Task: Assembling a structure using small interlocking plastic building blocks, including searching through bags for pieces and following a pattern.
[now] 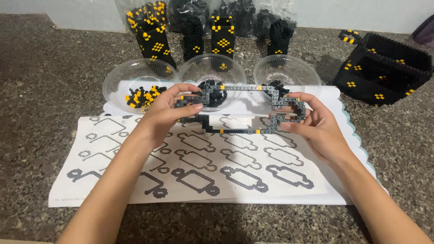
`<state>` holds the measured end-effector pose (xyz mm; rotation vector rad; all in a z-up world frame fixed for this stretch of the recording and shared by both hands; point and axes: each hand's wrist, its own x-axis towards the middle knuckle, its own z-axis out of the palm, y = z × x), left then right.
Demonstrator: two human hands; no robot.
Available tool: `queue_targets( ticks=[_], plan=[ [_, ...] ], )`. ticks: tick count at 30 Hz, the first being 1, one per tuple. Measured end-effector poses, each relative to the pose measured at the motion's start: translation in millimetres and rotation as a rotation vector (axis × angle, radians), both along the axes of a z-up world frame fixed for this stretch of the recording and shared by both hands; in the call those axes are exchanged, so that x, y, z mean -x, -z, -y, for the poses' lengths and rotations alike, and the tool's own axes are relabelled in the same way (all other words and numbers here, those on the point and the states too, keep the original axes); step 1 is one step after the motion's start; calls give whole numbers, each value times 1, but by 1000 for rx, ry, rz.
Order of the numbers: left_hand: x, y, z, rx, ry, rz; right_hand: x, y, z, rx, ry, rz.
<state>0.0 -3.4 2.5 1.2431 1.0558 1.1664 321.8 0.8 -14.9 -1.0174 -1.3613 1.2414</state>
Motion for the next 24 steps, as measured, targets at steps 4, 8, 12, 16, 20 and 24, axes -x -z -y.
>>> queue_targets(
  ticks=[4, 8, 12, 16, 20, 24],
  plan=[
    [-6, -6, 3, 82, -52, -123, 8, -12, 7, -20, -28, 34],
    [0, -2, 4, 3, 10, 9, -13, 13, -7, 8, 9, 17],
    [0, -2, 4, 3, 15, -12, -5, -1, -1, 5, 4, 20],
    [-5, -9, 7, 104, 17, -7, -13, 4, -7, 21, 1, -13],
    [-5, 7, -3, 105, 39, 0, -12, 1, -3, 40, 4, -50],
    [-5, -8, 6, 106, 100, -44, -16, 14, -8, 18, -40, -85]
  ],
)
